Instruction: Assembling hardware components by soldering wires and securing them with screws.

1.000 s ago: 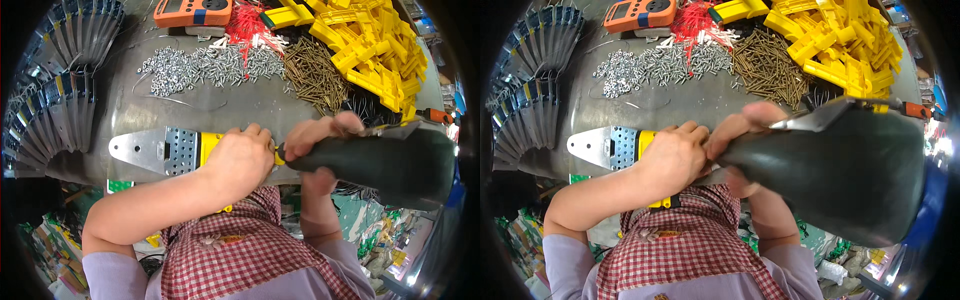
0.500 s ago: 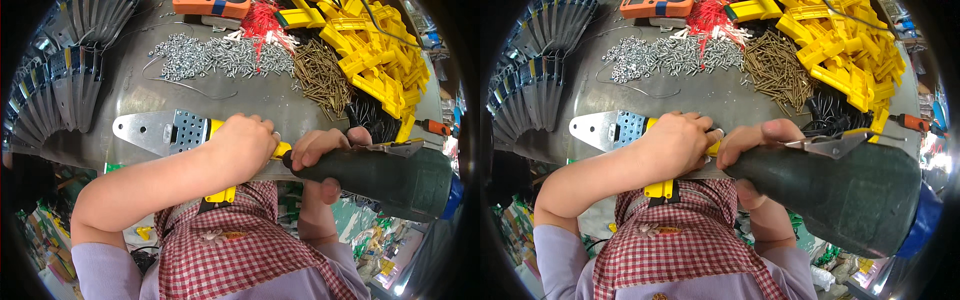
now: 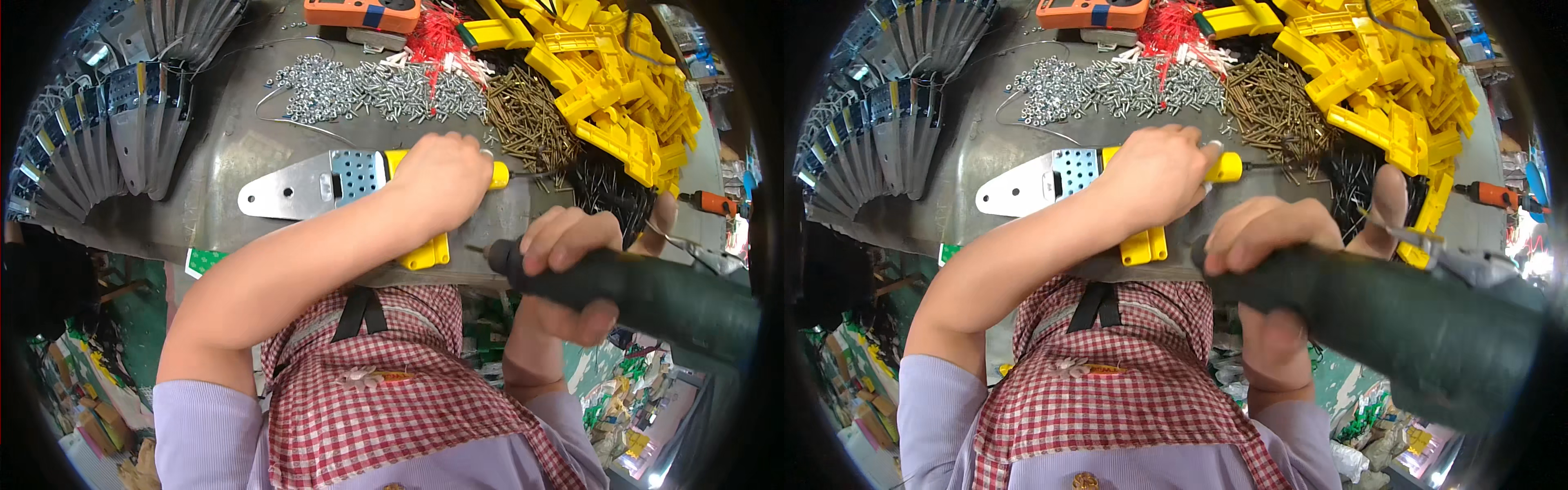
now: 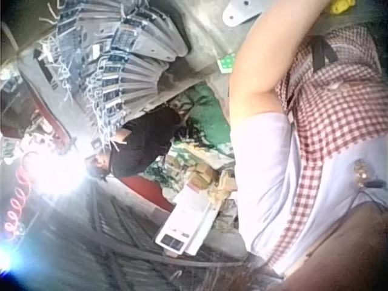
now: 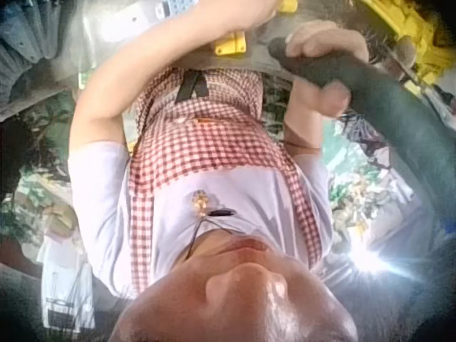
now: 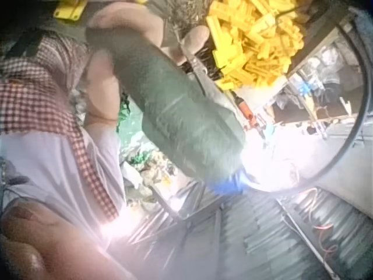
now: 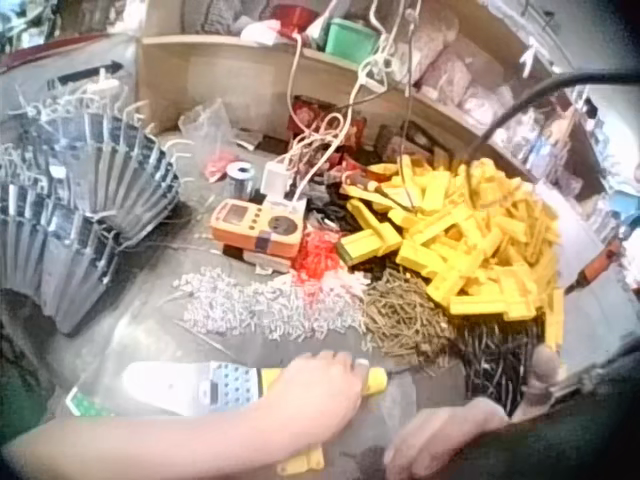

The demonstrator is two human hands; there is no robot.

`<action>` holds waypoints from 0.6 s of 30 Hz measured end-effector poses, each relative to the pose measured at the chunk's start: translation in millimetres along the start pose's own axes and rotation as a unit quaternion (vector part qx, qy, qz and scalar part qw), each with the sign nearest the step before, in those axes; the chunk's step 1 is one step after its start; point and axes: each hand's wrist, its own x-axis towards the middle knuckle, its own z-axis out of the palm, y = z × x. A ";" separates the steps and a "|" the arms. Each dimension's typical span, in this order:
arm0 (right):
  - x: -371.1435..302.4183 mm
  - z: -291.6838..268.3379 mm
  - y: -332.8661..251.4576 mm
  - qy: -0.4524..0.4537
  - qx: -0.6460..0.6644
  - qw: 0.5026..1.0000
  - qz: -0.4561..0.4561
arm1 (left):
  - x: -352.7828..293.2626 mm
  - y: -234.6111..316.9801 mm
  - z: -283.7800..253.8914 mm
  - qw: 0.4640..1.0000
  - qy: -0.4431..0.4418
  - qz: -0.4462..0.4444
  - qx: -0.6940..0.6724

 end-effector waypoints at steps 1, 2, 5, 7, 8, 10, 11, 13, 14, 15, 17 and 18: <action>-3.7 5.9 -7.8 0.003 0.020 0.999 0.025 | 3.0 1.4 0.0 1.000 -0.009 -0.008 0.006; -6.0 6.2 -9.5 0.004 0.016 1.000 0.026 | 4.8 3.0 -0.2 1.000 -0.017 -0.016 0.012; -19.2 5.1 1.7 -0.058 0.009 0.998 0.038 | 1.0 1.0 1.6 1.000 -0.006 -0.026 0.010; -20.8 3.2 12.3 -0.111 0.013 0.993 0.042 | -1.0 -2.0 -4.4 1.000 -0.014 -0.027 0.000; -20.0 3.5 15.4 -0.137 0.015 0.989 0.043 | -2.8 -4.3 -8.4 0.999 -0.027 -0.020 -0.012; -21.2 -1.9 16.7 -0.134 0.053 0.986 0.082 | -20.1 -14.8 -42.0 0.995 -0.090 -0.018 -0.048; -20.6 2.7 19.2 -0.120 0.087 0.984 0.103 | -39.2 -25.8 -54.4 0.991 -0.119 -0.029 -0.045; -17.1 2.6 22.7 -0.122 0.117 0.978 0.123 | -51.6 -31.0 -60.7 0.988 -0.144 -0.038 -0.046; -16.4 1.1 21.1 -0.122 0.117 0.978 0.124 | -54.1 -29.1 -58.1 0.989 -0.135 -0.035 -0.041; -15.4 0.2 20.5 -0.161 0.100 0.974 0.123 | -57.7 -28.0 -56.9 0.991 -0.125 -0.036 -0.034; -17.6 2.9 22.2 -0.200 0.085 0.969 0.121 | -63.1 -27.1 -57.0 0.991 -0.118 -0.046 -0.033; -21.8 6.4 22.7 -0.157 0.047 0.982 0.093 | -63.7 -25.1 -57.5 0.992 -0.110 -0.049 -0.034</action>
